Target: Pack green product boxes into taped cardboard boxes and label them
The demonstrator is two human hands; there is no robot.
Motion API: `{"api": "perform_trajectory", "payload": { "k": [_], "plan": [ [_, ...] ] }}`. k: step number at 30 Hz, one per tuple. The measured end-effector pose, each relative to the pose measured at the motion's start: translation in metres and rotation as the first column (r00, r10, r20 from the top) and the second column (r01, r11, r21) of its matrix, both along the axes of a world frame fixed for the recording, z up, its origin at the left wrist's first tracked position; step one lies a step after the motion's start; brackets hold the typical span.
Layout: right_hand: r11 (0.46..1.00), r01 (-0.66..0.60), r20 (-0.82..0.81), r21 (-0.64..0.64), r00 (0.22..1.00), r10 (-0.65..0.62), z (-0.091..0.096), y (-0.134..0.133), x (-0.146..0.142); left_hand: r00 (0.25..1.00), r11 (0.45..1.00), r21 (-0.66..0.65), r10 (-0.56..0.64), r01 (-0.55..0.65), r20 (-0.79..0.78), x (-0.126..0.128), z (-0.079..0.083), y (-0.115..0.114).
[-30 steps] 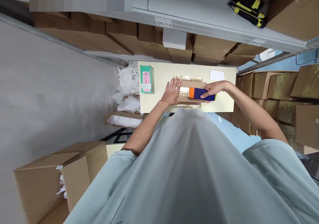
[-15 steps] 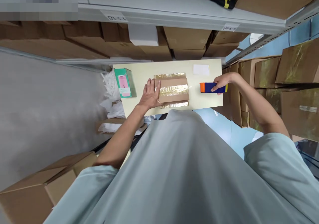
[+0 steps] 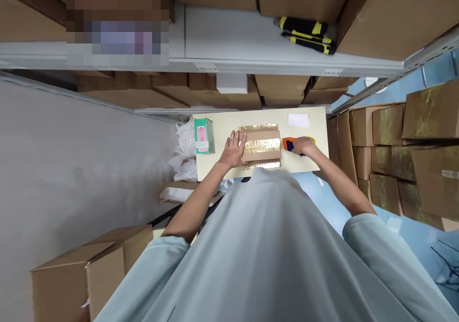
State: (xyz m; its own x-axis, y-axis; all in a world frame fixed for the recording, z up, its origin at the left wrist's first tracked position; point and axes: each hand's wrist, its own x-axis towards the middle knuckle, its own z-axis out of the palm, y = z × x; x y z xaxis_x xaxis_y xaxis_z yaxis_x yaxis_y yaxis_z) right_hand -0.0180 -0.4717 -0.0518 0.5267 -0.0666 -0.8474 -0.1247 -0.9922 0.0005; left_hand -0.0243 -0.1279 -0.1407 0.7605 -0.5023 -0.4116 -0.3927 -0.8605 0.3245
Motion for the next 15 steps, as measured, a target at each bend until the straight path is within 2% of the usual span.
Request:
{"api": "perform_trajectory", "payload": {
  "k": [4, 6, 8, 10, 12, 15],
  "plan": [
    [0.999, 0.042, 0.157, -0.029, 0.987, -0.037, 0.011, 0.021, -0.016, 1.0, 1.0, 0.017, 0.0, 0.0, 0.023, -0.001, 0.002, 0.001],
    [0.998, 0.045, 0.229, -0.039, 0.973, -0.035, 0.025, 0.021, -0.02, 1.0, 0.999, 0.032, 0.011, -0.012, 0.029, -0.004, 0.008, -0.003],
    [0.999, 0.037, 0.33, -0.036, 0.944, -0.023, 0.044, 0.018, -0.018, 0.996, 0.998, -0.015, 0.063, -0.062, 0.064, -0.006, 0.019, -0.015],
    [0.998, 0.062, 0.444, 0.021, 0.894, -0.065, 0.067, 0.017, -0.009, 0.976, 0.988, -0.151, 0.058, -0.027, 0.209, -0.004, 0.038, -0.036],
    [0.99, 0.063, 0.565, 0.128, 0.816, -0.125, 0.096, 0.022, 0.01, 0.916, 0.957, -0.27, 0.009, 0.109, 0.402, 0.005, 0.064, -0.061],
    [0.97, -0.069, 0.714, 0.235, 0.689, -0.124, 0.146, 0.041, 0.051, 0.808, 0.909, -0.357, 0.039, 0.215, 0.587, 0.036, 0.111, -0.091]
  ]
}}
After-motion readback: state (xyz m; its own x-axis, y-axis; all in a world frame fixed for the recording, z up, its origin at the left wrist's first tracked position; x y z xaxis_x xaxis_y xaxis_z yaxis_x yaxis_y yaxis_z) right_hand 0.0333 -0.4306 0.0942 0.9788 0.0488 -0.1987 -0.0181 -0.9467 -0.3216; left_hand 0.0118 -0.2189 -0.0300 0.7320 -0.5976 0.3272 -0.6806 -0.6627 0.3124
